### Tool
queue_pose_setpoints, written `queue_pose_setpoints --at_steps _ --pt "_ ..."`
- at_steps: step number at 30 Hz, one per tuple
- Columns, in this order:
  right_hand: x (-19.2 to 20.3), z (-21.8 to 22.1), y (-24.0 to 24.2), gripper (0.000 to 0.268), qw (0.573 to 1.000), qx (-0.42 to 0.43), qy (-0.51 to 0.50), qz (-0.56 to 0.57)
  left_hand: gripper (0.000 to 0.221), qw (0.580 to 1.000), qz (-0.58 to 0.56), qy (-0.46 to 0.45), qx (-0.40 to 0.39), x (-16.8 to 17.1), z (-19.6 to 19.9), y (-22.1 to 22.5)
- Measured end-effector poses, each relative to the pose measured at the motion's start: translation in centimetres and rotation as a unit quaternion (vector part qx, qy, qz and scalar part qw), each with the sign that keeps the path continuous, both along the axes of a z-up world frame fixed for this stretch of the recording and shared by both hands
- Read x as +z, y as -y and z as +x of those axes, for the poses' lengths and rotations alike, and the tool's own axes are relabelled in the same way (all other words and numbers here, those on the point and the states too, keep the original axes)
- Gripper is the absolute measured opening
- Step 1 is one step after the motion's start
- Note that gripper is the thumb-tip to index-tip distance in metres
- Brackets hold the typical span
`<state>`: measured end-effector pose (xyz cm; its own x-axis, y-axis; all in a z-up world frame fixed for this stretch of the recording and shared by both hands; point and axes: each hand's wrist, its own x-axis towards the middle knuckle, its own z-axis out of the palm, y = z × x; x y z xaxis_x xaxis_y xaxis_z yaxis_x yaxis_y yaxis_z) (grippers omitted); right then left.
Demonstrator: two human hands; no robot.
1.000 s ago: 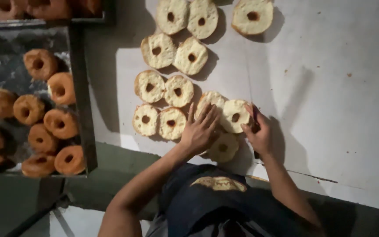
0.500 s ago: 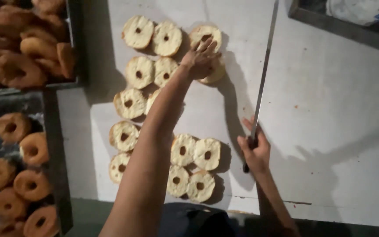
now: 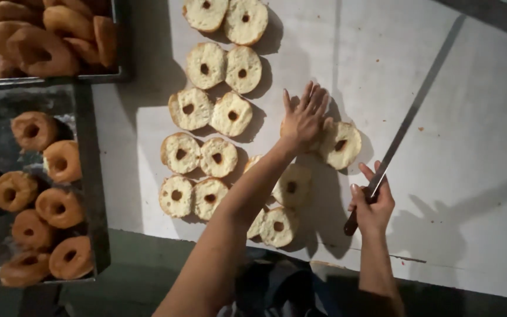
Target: The person takes fried donuts one at a time from metal trays and slices each donut horizontally in half using a long knife, laying the cut halves in rows on the white worktable while reaching for the next whole donut.
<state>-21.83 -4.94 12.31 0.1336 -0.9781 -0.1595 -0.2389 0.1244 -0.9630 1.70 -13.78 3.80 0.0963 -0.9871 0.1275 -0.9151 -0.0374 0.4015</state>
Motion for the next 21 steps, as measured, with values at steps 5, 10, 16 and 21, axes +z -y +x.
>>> queue_pose_setpoints --at_steps 5,10,16,21 --pt "2.2 0.7 -1.8 0.071 0.999 0.007 -0.038 -0.023 0.071 0.988 0.075 0.119 0.07 -3.0 2.9 -0.2" --pt "1.6 0.3 -3.7 0.071 0.999 0.018 -0.007 -0.035 0.062 0.991 0.013 0.079 0.109 -4.0 3.9 -2.5" --pt "0.8 2.3 -4.9 0.073 0.999 0.034 0.009 -0.04 0.065 0.995 0.015 0.069 -0.068 -7.3 4.8 -2.9" --pt "2.0 4.8 -6.2 0.07 0.998 0.017 -0.028 -0.054 0.07 0.987 0.077 0.067 -0.127 -0.6 8.0 -6.7"
